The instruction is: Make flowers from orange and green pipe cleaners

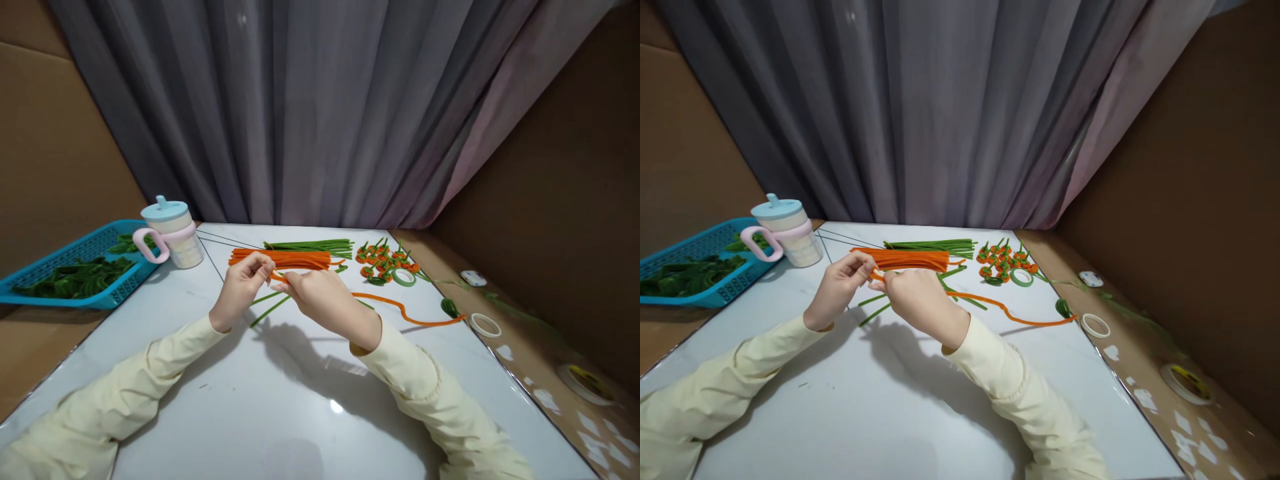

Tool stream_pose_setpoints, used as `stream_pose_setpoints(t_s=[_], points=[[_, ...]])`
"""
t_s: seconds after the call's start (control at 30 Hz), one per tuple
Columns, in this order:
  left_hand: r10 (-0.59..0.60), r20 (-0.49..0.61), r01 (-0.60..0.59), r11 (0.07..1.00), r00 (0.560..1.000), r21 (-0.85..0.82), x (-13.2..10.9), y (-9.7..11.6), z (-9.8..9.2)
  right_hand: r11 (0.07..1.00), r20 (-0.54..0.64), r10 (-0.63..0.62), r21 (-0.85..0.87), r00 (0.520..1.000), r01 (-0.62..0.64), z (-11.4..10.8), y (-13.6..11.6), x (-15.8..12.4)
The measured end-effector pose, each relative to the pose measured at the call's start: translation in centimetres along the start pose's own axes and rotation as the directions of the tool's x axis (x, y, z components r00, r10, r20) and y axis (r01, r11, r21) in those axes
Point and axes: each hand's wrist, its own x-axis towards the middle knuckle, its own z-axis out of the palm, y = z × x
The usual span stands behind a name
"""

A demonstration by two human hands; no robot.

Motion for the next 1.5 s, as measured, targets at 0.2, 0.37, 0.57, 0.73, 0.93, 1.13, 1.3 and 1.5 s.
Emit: stream_pose_setpoints(t_s=[0.2,0.37,0.57,0.73,0.93,1.13,1.3,1.5], points=[[-0.042,0.017,0.044,0.996,0.999,-0.073,-0.2,0.6,0.2,0.995,0.011,0.056,0.082,0.998,-0.057,0.4,0.5,0.3],[-0.074,0.048,0.081,0.985,0.996,-0.155,-0.3,0.7,0.2,0.997,-0.019,0.019,0.080,1.000,-0.017,0.3,0.5,0.4],[-0.066,0.142,0.086,0.986,0.988,-0.141,0.2,0.6,-0.1,0.998,-0.002,0.013,0.063,1.000,-0.013,-0.3,0.4,0.2],[-0.024,0.221,0.059,0.986,0.975,-0.153,0.5,0.5,-0.6,0.993,-0.026,0.005,0.116,1.000,-0.002,-0.2,0.5,0.1],[0.073,0.206,-0.036,0.983,0.976,-0.177,0.5,0.2,-1.0,0.956,-0.051,-0.001,0.292,0.999,0.016,-0.1,0.8,0.1],[0.149,0.184,-0.126,0.984,0.972,-0.129,0.5,0.2,-0.9,0.916,-0.081,-0.035,0.395,0.996,0.065,0.0,0.8,0.2],[0.124,0.163,-0.101,0.985,0.979,-0.143,0.4,0.4,-0.8,0.906,-0.104,-0.051,0.413,0.993,0.090,0.0,1.1,0.1],[0.001,0.175,0.033,0.981,0.985,-0.193,0.4,0.5,-0.7,0.909,-0.099,-0.051,0.408,0.994,0.088,-0.1,1.3,0.1]])
